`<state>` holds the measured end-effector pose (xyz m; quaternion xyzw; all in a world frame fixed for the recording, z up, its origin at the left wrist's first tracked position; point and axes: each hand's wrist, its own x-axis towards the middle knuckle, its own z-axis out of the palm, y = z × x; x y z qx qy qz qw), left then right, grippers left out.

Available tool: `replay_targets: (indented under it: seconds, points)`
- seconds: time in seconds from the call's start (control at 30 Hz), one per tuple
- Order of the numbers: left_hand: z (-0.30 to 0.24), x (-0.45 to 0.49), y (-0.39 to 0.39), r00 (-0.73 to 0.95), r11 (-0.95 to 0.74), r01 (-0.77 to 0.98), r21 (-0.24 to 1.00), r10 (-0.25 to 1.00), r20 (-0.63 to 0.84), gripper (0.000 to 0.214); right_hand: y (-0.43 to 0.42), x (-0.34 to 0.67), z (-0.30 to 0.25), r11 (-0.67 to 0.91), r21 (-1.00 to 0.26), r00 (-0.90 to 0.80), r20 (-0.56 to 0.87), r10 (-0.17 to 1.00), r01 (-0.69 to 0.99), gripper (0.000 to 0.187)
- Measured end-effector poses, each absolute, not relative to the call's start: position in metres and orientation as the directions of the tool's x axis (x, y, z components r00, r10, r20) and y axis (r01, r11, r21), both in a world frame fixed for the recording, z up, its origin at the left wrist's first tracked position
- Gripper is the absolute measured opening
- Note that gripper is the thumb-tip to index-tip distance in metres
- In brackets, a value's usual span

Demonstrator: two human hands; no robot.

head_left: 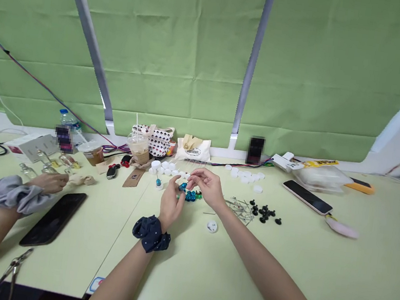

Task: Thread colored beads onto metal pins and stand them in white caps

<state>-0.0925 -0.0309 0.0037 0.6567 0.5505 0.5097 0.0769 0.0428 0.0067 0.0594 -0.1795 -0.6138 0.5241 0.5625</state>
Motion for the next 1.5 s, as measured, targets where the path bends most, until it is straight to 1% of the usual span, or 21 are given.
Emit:
replay_targets:
  seconds: [0.07, 0.13, 0.27, 0.5, 0.77, 0.9, 1.0, 1.07, 1.17, 1.23, 1.27, 1.4, 1.43, 1.5]
  points:
    - [0.004, -0.092, -0.033, -0.106, -0.377, 0.656, 0.654, 0.812, 0.574, 0.060, 0.007, 0.046, 0.060, 0.375, -0.856, -0.335, 0.491, 0.804, -0.356, 0.024]
    - [0.004, -0.091, -0.034, -0.078, -0.384, 0.659, 0.646, 0.820, 0.567, 0.064, 0.008, 0.048, 0.057, 0.365, -0.869, -0.385, 0.480, 0.789, -0.334, 0.025]
    - [0.002, -0.090, -0.035, -0.032, -0.419, 0.652, 0.632, 0.817, 0.576, 0.057, 0.007, 0.045, 0.050, 0.343, -0.897, -0.472, 0.440, 0.764, -0.280, 0.026]
    - [-0.003, -0.090, -0.031, -0.057, -0.495, 0.619, 0.610, 0.746, 0.664, 0.052, 0.007, 0.045, 0.050, 0.370, -0.900, -0.402, 0.434, 0.806, -0.230, 0.025]
    - [-0.009, -0.092, -0.029, -0.037, -0.518, 0.637, 0.570, 0.719, 0.695, 0.040, 0.009, 0.043, 0.045, 0.353, -0.916, -0.361, 0.401, 0.842, -0.192, 0.021]
    - [-0.009, -0.093, -0.028, -0.030, -0.515, 0.638, 0.573, 0.727, 0.686, 0.038, 0.011, 0.043, 0.042, 0.355, -0.920, -0.332, 0.391, 0.859, -0.164, 0.019]
    - [-0.006, -0.092, -0.030, -0.023, -0.512, 0.624, 0.590, 0.742, 0.669, 0.035, 0.012, 0.045, 0.039, 0.377, -0.919, -0.320, 0.394, 0.862, -0.117, 0.019]
    - [-0.004, -0.091, -0.031, -0.012, -0.512, 0.618, 0.596, 0.752, 0.659, 0.029, 0.012, 0.046, 0.039, 0.405, -0.912, -0.347, 0.401, 0.848, -0.063, 0.019]
    - [-0.001, -0.090, -0.033, -0.004, -0.518, 0.606, 0.604, 0.757, 0.654, 0.023, 0.010, 0.048, 0.043, 0.525, -0.850, -0.423, 0.458, 0.782, 0.050, 0.021]
    - [-0.001, -0.090, -0.033, -0.032, -0.521, 0.584, 0.623, 0.752, 0.659, 0.029, 0.011, 0.052, 0.047, 0.592, -0.801, -0.444, 0.498, 0.745, 0.094, 0.025]
    - [0.000, -0.090, -0.033, -0.056, -0.520, 0.568, 0.638, 0.749, 0.660, 0.034, 0.013, 0.055, 0.049, 0.599, -0.794, -0.431, 0.508, 0.746, 0.102, 0.026]
    - [0.002, -0.093, -0.031, -0.119, -0.524, 0.500, 0.689, 0.747, 0.654, 0.053, 0.032, 0.080, 0.051, 0.542, -0.830, -0.288, 0.491, 0.822, 0.130, 0.030]
    - [0.003, -0.094, -0.031, -0.120, -0.531, 0.489, 0.692, 0.745, 0.656, 0.056, 0.038, 0.088, 0.049, 0.540, -0.824, -0.265, 0.489, 0.831, 0.173, 0.028]
    - [0.005, -0.096, -0.030, -0.124, -0.543, 0.479, 0.690, 0.736, 0.665, 0.059, 0.048, 0.104, 0.042, 0.538, -0.776, -0.280, 0.464, 0.840, 0.330, 0.019]
